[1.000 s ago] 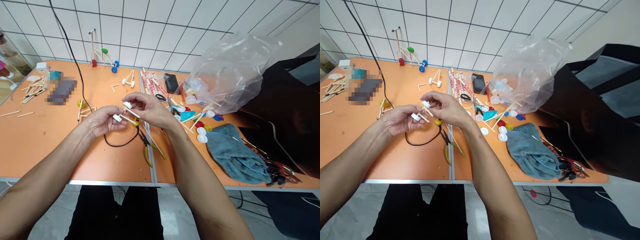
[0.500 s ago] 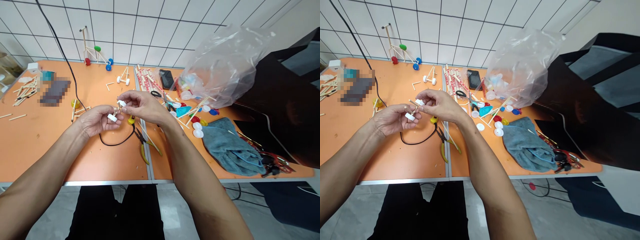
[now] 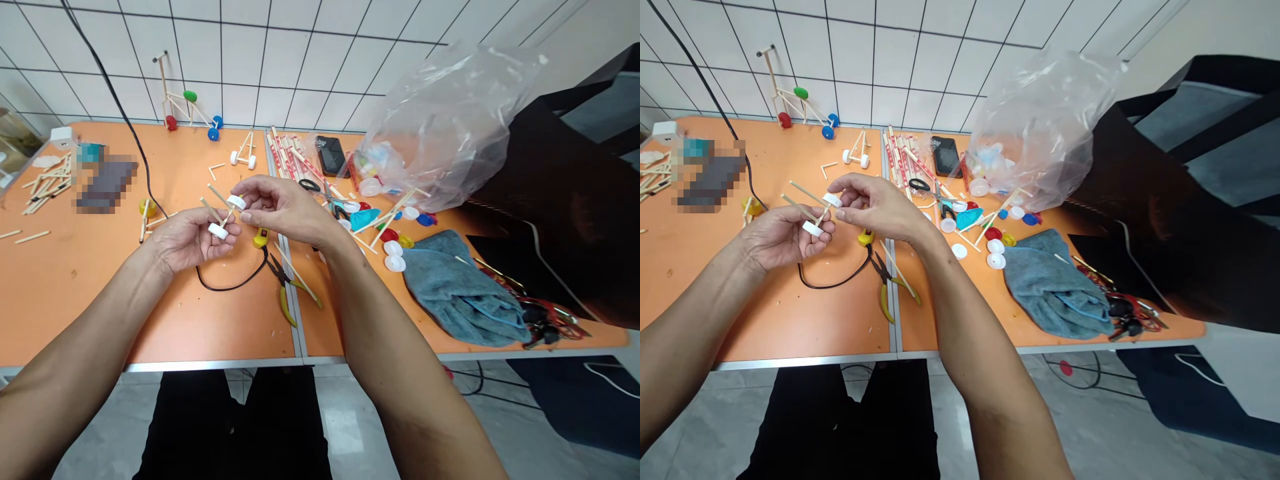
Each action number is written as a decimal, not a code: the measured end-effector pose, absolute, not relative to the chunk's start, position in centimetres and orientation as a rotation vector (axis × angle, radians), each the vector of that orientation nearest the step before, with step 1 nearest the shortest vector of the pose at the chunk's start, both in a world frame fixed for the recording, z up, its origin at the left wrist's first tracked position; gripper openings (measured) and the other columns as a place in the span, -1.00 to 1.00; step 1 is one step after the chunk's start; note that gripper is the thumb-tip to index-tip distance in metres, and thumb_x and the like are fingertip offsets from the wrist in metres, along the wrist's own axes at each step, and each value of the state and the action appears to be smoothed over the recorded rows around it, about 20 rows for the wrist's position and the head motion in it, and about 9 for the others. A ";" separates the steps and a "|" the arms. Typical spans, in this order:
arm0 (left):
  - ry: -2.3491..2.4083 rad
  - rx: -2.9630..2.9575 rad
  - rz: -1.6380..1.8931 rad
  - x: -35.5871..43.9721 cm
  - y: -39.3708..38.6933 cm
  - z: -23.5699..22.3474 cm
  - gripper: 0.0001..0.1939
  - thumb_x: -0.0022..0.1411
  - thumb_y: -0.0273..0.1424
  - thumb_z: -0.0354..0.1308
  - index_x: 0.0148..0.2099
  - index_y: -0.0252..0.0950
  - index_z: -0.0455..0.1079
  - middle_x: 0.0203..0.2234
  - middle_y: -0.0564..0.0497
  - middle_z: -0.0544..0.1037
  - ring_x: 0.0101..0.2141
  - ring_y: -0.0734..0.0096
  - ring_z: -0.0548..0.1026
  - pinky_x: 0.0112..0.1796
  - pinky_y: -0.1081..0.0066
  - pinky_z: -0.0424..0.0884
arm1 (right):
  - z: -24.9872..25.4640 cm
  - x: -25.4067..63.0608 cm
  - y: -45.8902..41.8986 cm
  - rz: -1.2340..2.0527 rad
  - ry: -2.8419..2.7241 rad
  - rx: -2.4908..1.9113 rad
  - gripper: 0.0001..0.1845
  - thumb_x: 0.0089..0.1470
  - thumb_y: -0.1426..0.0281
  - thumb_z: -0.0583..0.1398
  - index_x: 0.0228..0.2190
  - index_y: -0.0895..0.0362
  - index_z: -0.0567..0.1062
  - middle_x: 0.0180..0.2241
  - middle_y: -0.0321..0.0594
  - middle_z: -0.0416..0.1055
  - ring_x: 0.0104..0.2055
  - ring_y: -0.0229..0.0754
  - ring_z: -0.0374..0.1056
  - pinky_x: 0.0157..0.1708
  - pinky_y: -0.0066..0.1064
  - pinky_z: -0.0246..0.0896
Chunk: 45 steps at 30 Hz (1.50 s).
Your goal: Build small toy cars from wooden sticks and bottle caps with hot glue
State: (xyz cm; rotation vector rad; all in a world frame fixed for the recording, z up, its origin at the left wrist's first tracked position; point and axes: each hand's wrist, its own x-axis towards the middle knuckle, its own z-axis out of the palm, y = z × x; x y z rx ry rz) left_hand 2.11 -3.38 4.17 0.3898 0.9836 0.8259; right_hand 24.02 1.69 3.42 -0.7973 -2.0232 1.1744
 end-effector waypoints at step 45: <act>1.015 0.061 1.251 0.7 -2.0 5.1 -0.72 0.33 -0.71 0.08 -0.10 -0.35 0.56 -0.55 -0.03 0.66 -0.61 0.37 0.65 -0.54 0.54 0.61 | 2.0 21.4 1.3 1.268 -1.133 -1.206 -0.60 0.11 0.31 0.39 -0.23 -0.06 0.25 -0.34 -0.48 0.39 -0.38 -0.26 0.52 -0.28 -0.36 0.57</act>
